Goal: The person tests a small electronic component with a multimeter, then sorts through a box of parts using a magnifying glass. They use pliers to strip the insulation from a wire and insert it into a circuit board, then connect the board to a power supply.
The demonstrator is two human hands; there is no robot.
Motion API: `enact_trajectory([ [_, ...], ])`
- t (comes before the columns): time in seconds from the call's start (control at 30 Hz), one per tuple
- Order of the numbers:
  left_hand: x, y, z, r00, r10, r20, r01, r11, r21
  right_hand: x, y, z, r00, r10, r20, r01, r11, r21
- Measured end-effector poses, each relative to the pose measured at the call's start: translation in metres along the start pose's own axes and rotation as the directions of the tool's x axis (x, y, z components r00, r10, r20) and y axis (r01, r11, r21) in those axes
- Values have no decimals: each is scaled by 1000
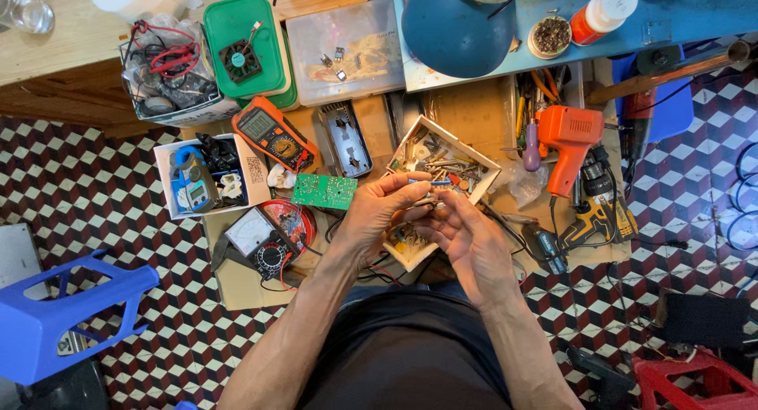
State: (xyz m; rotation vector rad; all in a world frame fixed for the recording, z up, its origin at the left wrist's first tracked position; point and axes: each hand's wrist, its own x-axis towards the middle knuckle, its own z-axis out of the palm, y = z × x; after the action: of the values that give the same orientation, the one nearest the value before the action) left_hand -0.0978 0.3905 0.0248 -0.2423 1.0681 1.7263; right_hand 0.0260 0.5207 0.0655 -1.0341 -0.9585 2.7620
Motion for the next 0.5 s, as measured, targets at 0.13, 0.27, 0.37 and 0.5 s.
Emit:
enact_trajectory([
  [0.13,-20,-14,-10,996,85,-6,-84,993,87,-5,10,-3,1000,15,3,-15,997,-70],
  [0.27,-29,-35,-23,981,190,34,-193,965,176,-6,27,-12,997,75,-30,-77,992,-103],
  [0.37,-31,-48,-33,973,226,51,-231,961,151,-4,41,-18,992,78,-102,-95,982,-166],
  [0.5,-35,-61,-41,972,233,31,-235,963,134,-5,54,-23,989,8,-144,-49,959,-278],
])
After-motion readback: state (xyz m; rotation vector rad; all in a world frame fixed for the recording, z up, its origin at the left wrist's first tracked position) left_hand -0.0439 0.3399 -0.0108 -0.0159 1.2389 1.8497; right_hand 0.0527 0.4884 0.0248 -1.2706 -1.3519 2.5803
